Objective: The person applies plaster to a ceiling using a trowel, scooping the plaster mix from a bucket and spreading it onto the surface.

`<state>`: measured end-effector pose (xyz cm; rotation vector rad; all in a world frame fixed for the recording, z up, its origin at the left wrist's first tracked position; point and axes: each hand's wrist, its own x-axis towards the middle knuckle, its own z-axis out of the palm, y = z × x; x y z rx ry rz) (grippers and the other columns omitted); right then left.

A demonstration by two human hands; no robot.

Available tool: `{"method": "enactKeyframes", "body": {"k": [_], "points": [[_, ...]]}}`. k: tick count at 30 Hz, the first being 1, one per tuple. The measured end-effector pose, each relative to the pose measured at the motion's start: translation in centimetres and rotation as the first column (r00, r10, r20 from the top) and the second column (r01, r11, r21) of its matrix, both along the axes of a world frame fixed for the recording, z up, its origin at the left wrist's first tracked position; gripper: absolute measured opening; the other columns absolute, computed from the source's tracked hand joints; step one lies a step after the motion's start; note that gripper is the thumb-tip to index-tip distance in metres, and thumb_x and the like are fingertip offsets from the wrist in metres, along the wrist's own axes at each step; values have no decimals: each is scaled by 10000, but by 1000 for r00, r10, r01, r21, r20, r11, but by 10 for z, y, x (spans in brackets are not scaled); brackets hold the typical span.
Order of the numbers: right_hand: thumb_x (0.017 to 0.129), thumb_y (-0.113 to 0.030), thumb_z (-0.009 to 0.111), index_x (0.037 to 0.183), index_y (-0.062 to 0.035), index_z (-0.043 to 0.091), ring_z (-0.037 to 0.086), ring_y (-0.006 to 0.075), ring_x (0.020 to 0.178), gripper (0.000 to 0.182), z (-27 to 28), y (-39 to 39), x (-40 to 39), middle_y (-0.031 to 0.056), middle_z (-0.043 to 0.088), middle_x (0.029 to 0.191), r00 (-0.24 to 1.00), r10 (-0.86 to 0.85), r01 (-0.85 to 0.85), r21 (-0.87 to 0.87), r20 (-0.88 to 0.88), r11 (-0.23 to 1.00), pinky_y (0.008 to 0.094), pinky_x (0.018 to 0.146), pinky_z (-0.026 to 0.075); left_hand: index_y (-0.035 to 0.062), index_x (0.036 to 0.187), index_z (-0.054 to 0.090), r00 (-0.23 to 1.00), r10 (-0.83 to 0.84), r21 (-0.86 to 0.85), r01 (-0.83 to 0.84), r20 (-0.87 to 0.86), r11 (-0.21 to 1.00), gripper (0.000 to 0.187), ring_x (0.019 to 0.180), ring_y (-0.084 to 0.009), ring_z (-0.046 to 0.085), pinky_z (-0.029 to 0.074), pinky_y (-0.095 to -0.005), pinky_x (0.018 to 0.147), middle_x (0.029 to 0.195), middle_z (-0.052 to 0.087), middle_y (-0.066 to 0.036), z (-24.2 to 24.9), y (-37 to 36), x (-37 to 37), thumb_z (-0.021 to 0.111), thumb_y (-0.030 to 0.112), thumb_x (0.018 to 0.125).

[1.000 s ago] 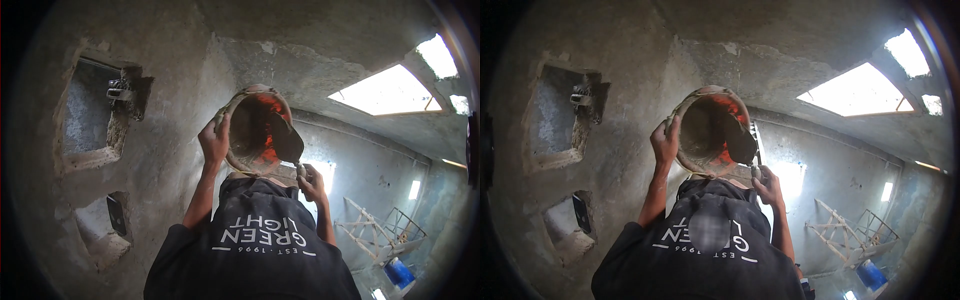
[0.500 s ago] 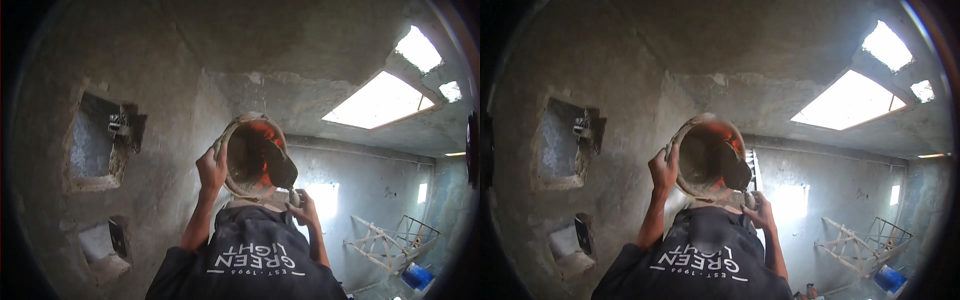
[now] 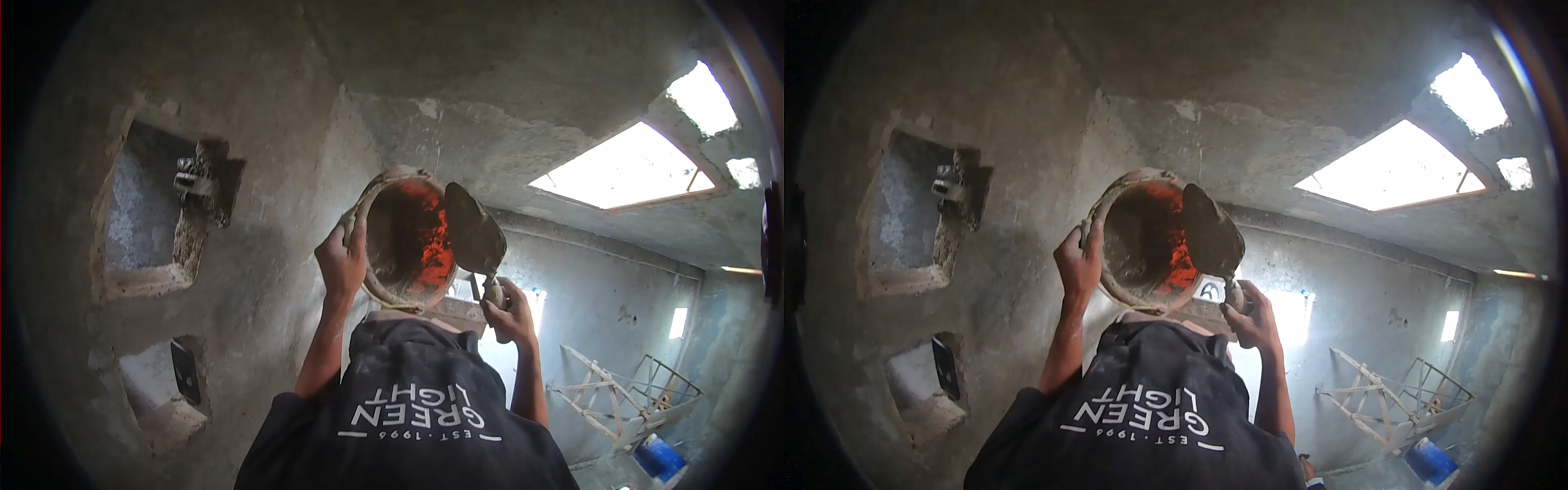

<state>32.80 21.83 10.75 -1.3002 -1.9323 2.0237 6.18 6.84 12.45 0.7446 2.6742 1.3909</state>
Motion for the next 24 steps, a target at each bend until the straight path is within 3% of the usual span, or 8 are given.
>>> {"method": "enactKeyframes", "body": {"k": [5, 9, 13, 15, 18, 19, 20, 24], "points": [[753, -152, 682, 1096, 17, 571, 570, 113, 643, 398, -11, -20, 2, 74, 623, 783, 991, 71, -81, 85, 115, 993, 282, 595, 486, -32, 740, 585, 1000, -14, -98, 12, -20, 995, 336, 508, -236, 481, 413, -357, 529, 611, 558, -176, -3, -10, -4, 611, 264, 897], [735, -182, 698, 1100, 13, 578, 600, 146, 701, 431, -27, -35, 16, 117, 648, 830, 981, 79, -97, 93, 176, 991, 316, 648, 499, -30, 721, 572, 995, -29, -7, 29, -99, 1000, 348, 486, -230, 469, 395, -355, 510, 579, 535, -164, -4, -8, -4, 609, 265, 901], [733, -201, 712, 1101, -11, 548, 647, 249, 769, 445, -32, -41, 24, 172, 661, 863, 960, 149, -208, 248, 237, 946, 368, 696, 503, -26, 712, 570, 993, -53, -34, 50, -102, 998, 344, 486, -229, 483, 398, -351, 508, 576, 538, -155, 3, -11, -4, 614, 260, 899], [735, -206, 714, 1092, -21, 536, 656, 294, 794, 440, -28, -41, 25, 191, 661, 871, 948, 171, -249, 293, 268, 923, 386, 707, 503, -22, 682, 560, 988, -77, -74, 67, -136, 995, 361, 518, -362, 544, 416, -400, 506, 597, 564, -195, 7, -15, -7, 622, 266, 891], [762, -204, 702, 1072, -67, 493, 633, 383, 764, 399, -27, -36, 23, 198, 653, 851, 916, 239, -339, 302, 323, 891, 433, 657, 486, -21, 687, 569, 986, -141, -65, 136, -87, 989, 348, 527, -333, 560, 424, -386, 513, 622, 580, -190, 16, -17, -8, 635, 261, 880], [774, -207, 697, 1092, -78, 503, 635, 386, 768, 394, -26, -33, 23, 195, 652, 846, 925, 278, -350, 296, 259, 889, 447, 663, 485, -22, 688, 571, 979, -182, -48, 178, -96, 983, 346, 532, -325, 565, 426, -381, 515, 631, 586, -187, 18, -18, -8, 640, 260, 876], [786, -218, 688, 1086, -81, 523, 635, 384, 774, 368, -21, -31, 19, 198, 650, 861, 925, 288, -355, 300, 247, 885, 448, 673, 486, 9, 672, 565, 966, -207, -72, 198, -152, 978, 334, 472, -192, 488, 392, -337, 486, 556, 536, -110, 12, -20, -10, 645, 257, 880], [828, -269, 621, 1010, -121, 627, 612, 316, 857, 235, -19, -26, 1, 151, 619, 887, 847, 324, -506, 455, 421, 733, 429, 736, 495, 8, 673, 560, 905, -331, -119, 310, -267, 943, 317, 470, -213, 481, 388, -345, 483, 557, 524, -113, 22, -15, -11, 655, 237, 870]]}}
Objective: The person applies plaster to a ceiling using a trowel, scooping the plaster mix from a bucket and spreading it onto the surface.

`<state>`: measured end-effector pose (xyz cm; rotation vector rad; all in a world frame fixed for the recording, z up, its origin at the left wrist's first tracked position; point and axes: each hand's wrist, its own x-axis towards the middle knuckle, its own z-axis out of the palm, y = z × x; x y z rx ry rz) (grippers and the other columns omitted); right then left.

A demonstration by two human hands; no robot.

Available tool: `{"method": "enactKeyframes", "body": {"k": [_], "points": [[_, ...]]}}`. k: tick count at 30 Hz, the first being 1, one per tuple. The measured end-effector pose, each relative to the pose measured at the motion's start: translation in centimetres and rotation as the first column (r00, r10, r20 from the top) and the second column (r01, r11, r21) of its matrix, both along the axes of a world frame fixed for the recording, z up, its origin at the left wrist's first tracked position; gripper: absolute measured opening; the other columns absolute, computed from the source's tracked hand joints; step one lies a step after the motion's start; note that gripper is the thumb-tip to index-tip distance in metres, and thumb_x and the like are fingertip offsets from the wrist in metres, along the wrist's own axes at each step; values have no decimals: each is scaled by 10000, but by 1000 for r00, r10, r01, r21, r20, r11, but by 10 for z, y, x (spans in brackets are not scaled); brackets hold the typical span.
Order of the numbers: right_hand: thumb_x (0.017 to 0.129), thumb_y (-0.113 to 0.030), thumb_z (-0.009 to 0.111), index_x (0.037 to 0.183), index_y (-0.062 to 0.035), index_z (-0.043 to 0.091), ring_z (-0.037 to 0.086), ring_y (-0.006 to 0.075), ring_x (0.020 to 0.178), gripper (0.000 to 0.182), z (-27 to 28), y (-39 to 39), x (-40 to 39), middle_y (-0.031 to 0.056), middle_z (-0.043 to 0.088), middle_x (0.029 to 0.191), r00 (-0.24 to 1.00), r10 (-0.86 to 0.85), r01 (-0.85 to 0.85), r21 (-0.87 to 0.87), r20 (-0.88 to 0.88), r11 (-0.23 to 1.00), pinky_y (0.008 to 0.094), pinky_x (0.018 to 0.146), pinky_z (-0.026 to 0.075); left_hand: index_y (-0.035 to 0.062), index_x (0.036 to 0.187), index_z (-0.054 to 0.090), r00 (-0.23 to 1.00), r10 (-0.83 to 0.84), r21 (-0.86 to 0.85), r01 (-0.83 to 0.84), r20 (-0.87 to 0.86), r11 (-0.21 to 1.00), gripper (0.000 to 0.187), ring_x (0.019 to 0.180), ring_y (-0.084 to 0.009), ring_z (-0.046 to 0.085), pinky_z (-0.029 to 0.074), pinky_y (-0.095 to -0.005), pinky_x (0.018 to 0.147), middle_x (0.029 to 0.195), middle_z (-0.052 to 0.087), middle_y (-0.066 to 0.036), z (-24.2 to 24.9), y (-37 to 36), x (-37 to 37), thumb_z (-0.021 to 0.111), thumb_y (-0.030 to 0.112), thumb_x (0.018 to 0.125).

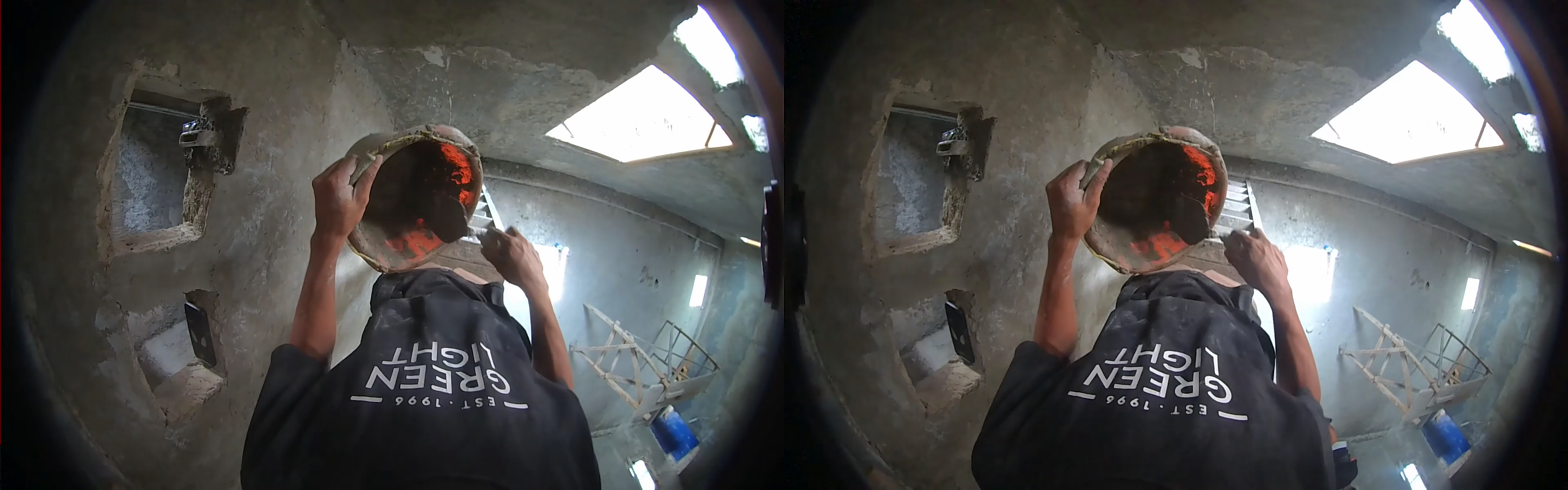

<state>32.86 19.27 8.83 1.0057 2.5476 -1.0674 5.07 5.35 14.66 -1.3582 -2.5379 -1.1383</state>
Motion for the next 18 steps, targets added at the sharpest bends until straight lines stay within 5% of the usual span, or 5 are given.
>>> {"method": "enactKeyframes", "body": {"k": [4, 8, 14, 18], "points": [[820, -267, 600, 994, -151, 628, 606, 319, 842, 211, -19, 7, -8, 151, 595, 884, 977, 199, -196, 42, -74, 980, 440, 708, 499, 8, 669, 554, 997, -60, 36, 62, -44, 997, 311, 473, -232, 475, 386, -349, 485, 557, 510, -119, 18, 10, 5, 666, 228, 860], [803, -251, 620, 1028, -144, 613, 601, 324, 840, 249, -16, 6, -10, 152, 597, 897, 971, 197, -199, -2, -135, 980, 439, 709, 499, 9, 674, 560, 997, -62, 38, 64, -45, 997, 307, 478, -230, 488, 391, -348, 488, 562, 516, -119, 26, 14, 8, 666, 230, 860], [729, -169, 661, 1087, -55, 600, 578, 341, 901, 380, 5, 2, 5, 163, 578, 989, 994, -4, 1, -30, -106, 1000, 422, 804, 476, 0, 699, 578, 1000, -10, 10, 10, 16, 1000, 293, 495, -247, 529, 415, -336, 498, 591, 557, -128, 20, 20, 8, 656, 228, 867], [721, -120, 648, 1146, -53, 531, 586, 355, 901, 446, -5, 1, 25, 166, 561, 1003, 968, -73, 52, -90, -239, 995, 422, 779, 472, -2, 739, 585, 998, -7, -70, 2, -70, 998, 268, 526, -304, 566, 434, -361, 508, 612, 579, -152, 20, 23, 11, 634, 219, 882]]}}
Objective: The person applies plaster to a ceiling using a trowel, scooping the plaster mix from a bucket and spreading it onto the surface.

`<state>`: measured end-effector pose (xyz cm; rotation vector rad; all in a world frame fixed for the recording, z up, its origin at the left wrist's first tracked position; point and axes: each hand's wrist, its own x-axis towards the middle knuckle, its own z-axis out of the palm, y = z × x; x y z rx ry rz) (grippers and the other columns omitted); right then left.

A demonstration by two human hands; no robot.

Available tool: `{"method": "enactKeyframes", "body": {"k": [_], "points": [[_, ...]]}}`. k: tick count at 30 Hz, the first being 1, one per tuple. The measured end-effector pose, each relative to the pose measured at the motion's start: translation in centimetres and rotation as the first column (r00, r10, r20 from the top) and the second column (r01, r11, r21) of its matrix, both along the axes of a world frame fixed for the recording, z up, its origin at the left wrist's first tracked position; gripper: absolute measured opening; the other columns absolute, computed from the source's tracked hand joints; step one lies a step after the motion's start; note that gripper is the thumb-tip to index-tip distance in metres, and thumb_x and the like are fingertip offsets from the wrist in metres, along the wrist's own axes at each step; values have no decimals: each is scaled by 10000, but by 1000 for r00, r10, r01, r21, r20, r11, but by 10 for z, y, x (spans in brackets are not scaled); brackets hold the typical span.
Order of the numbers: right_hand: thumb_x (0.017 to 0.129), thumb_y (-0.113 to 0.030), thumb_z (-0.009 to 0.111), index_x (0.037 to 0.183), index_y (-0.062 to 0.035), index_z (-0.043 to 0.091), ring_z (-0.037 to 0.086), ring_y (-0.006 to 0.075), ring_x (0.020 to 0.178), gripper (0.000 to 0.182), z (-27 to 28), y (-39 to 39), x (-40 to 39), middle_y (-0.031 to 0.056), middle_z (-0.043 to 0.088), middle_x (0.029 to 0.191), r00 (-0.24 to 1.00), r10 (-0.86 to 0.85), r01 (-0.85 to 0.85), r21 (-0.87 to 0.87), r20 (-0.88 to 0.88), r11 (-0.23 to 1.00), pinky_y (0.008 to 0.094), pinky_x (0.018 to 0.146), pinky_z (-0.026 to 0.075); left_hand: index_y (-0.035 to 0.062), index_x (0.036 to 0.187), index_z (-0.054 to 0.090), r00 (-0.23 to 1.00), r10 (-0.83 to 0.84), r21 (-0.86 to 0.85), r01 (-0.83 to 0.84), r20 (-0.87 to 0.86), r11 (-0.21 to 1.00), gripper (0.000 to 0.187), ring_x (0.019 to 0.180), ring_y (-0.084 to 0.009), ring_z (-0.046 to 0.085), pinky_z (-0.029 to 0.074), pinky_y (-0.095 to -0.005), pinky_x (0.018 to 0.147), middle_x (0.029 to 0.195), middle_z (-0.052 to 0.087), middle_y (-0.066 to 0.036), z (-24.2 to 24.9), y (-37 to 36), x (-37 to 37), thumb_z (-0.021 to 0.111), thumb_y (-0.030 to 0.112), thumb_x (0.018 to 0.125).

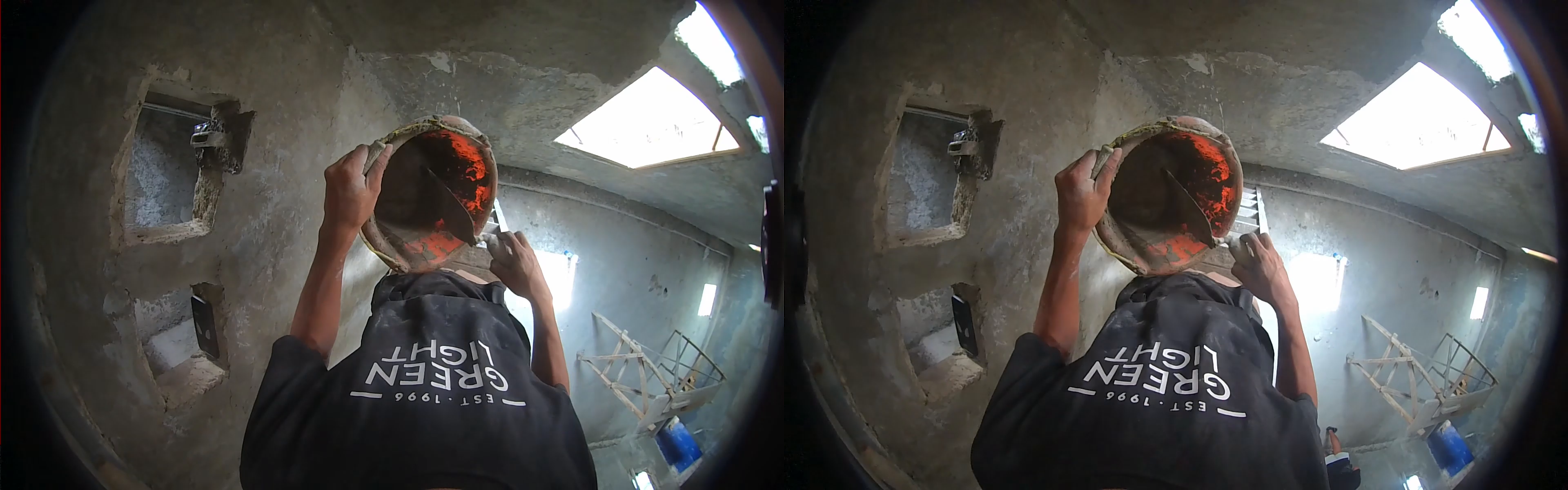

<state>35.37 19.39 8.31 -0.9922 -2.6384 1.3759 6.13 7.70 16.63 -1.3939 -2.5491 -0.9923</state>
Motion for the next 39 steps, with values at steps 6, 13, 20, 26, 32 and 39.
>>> {"method": "enactKeyframes", "body": {"k": [6, 13, 20, 26, 32, 39], "points": [[712, -119, 645, 1135, -48, 496, 615, 387, 735, 454, 1, -14, 12, 195, 615, 832, 985, -170, 165, -110, -33, 980, 416, 661, 487, -18, 805, 581, 998, 63, -60, -64, -22, 996, 221, 663, -398, 621, 467, -427, 534, 677, 601, -230, 10, 3, 4, 592, 182, 900], [702, -97, 664, 1088, -2, 537, 631, 321, 715, 417, 16, -15, 12, 204, 617, 812, 945, -230, 177, -228, -232, 957, 373, 684, 492, -24, 754, 577, 992, 118, -272, -125, -41, 954, 248, 651, -401, 613, 464, -419, 520, 652, 585, -236, 65, 16, 4, 585, 178, 897], [750, -81, 657, 1124, -25, 492, 639, 270, 713, 414, 38, -19, -3, 182, 619, 807, 924, -263, 179, -296, -278, 938, 340, 653, 498, -8, 719, 588, 945, 65, -235, 13, 320, 972, 347, 491, -113, 455, 391, -305, 499, 546, 467, 13, 63, 10, -27, 631, 308, 856], [811, -167, 690, 1106, -13, 594, 676, 267, 761, 347, 49, 0, -19, 179, 677, 884, 908, -237, 211, -111, -346, 971, 345, 670, 515, 55, 737, 579, 714, 69, -212, 113, 696, 971, 363, 492, -41, 341, 283, -231, 454, 564, 343, 86, 66, 25, -33, 578, 384, 889], [852, -181, 655, 1123, -24, 604, 684, 262, 785, 317, 63, 18, -22, 179, 682, 913, 953, -164, 137, -120, -255, 983, 350, 676, 526, 54, 737, 582, 761, 21, -259, 195, 648, 946, 461, 502, -45, 334, 271, -226, 464, 579, 359, 79, 70, 24, -25, 504, 465, 929], [858, -178, 644, 1125, -28, 602, 683, 261, 757, 309, 61, 22, -30, 169, 684, 929, 957, -108, 84, -99, -270, 992, 346, 663, 525, 32, 762, 613, 840, 37, -343, 181, 542, 922, 508, 561, -68, 374, 325, -257, 523, 592, 406, 46, 74, 21, -24, 490, 497, 928]]}}
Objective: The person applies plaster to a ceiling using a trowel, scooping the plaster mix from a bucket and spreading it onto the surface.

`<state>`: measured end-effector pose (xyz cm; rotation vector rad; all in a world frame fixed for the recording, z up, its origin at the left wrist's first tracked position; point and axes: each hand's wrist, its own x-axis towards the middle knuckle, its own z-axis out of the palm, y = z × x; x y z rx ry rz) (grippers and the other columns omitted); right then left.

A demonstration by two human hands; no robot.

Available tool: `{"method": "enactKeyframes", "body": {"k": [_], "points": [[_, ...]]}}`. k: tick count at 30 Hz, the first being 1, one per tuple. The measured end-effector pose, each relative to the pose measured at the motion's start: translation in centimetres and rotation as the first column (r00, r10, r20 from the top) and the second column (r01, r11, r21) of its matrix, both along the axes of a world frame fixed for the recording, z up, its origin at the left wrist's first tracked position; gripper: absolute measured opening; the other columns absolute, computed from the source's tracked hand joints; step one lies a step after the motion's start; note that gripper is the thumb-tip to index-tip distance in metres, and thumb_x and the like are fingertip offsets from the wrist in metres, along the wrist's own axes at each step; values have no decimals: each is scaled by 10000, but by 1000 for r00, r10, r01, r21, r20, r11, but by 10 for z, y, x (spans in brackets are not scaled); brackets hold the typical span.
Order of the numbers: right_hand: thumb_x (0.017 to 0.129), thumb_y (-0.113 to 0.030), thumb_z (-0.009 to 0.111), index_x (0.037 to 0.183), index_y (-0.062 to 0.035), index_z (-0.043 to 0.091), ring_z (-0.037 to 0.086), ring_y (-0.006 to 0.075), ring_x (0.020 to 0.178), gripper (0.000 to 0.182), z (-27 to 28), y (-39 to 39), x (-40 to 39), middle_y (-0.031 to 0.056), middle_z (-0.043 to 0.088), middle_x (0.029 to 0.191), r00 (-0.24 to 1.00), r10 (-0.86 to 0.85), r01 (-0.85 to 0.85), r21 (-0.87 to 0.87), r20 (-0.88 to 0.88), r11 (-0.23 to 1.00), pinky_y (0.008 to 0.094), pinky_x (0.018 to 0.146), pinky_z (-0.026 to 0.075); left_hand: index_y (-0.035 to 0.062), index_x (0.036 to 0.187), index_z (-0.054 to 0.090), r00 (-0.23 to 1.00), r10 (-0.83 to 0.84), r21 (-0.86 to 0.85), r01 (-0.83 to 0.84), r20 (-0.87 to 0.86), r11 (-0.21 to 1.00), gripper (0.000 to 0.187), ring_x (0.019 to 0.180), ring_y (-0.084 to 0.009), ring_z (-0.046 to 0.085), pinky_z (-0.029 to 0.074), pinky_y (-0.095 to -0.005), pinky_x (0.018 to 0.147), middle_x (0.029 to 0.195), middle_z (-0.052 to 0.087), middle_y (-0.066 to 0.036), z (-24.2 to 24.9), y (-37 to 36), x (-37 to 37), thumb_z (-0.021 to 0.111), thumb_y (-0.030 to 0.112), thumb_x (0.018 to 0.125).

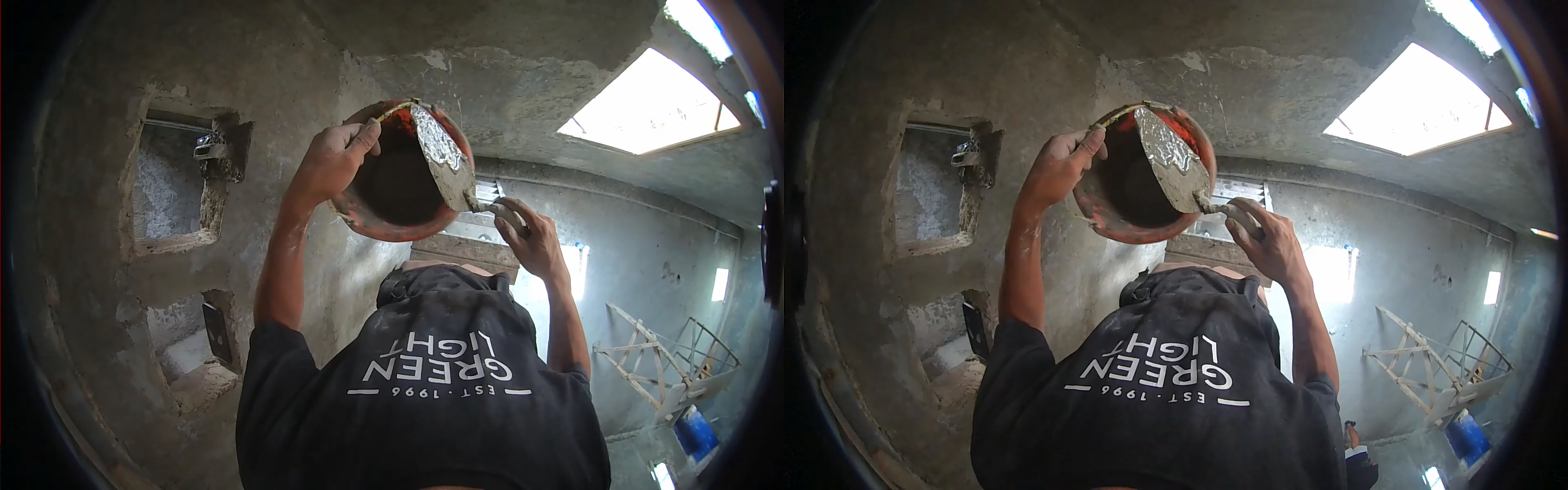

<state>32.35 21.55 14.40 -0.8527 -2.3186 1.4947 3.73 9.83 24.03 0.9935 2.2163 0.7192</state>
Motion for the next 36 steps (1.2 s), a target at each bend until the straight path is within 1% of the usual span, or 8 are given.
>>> {"method": "enactKeyframes", "body": {"k": [3, 5, 15, 21, 26, 30, 32, 36], "points": [[863, -186, 637, 1133, -32, 599, 681, 265, 736, 313, -2, -3, -3, 170, 683, 921, 999, 16, -15, 34, -39, 999, 351, 655, 519, 28, 760, 618, 1000, 12, -17, -11, 25, 1000, 526, 575, -73, 394, 336, -257, 531, 597, 418, 36, -1, 0, 5, 481, 507, 928], [865, -188, 635, 1136, -35, 599, 679, 268, 732, 314, -1, -5, -4, 173, 682, 916, 1000, 22, -22, 33, -17, 999, 356, 652, 516, 17, 759, 621, 1000, -3, -3, 3, -30, 1000, 512, 563, -123, 485, 399, -294, 559, 584, 506, -35, -2, 2, 6, 478, 476, 937], [863, -176, 623, 1156, -20, 594, 685, 272, 745, 334, -3, -6, -2, 191, 678, 928, 999, 35, -35, 40, -1, 999, 370, 674, 525, 12, 772, 622, 1000, -23, -33, 23, 18, 999, 539, 608, -113, 456, 390, -281, 585, 617, 479, -8, -9, 4, 10, 481, 508, 926], [861, -192, 619, 1156, -10, 600, 688, 267, 703, 348, 18, 12, -4, 187, 687, 880, 988, 125, -124, -17, 93, 992, 379, 674, 532, 12, 723, 574, 991, -88, 62, 94, -101, 994, 522, 591, -120, 448, 387, -300, 567, 601, 473, -35, -10, 8, 16, 457, 467, 949], [877, -229, 603, 1132, -10, 608, 686, 253, 678, 336, 35, 20, -8, 184, 687, 851, 989, 126, -126, -1, 76, 992, 389, 655, 527, -10, 699, 524, 969, -103, 229, 155, -225, 961, 524, 556, -137, 407, 364, -326, 533, 565, 437, -62, -1, 11, 26, 429, 431, 966], [899, -253, 579, 1117, -33, 617, 674, 238, 630, 312, 55, 27, -21, 177, 685, 815, 988, 145, -148, 60, 51, 987, 387, 628, 520, -15, 686, 502, 968, -34, 298, 110, -248, 948, 533, 550, -137, 399, 356, -325, 528, 555, 412, -70, 0, 12, 24, 418, 428, 971], [912, -253, 562, 1121, -54, 621, 664, 232, 606, 295, 54, 33, -26, 169, 682, 783, 985, 174, -175, 70, 14, 982, 386, 617, 515, -51, 929, 639, 978, -56, 150, 87, -200, 985, 472, 812, -350, 637, 466, -394, 736, 930, 641, -227, 10, 13, 25, 424, 368, 973], [939, -285, 524, 1122, -62, 627, 672, 239, 665, 307, 76, 51, -43, 158, 687, 803, 973, 192, -201, 57, 131, 978, 395, 647, 513, -53, 839, 630, 989, -63, 43, 69, -132, 997, 494, 778, -343, 635, 463, -396, 710, 882, 643, -224, 9, 15, 26, 419, 373, 976]]}}
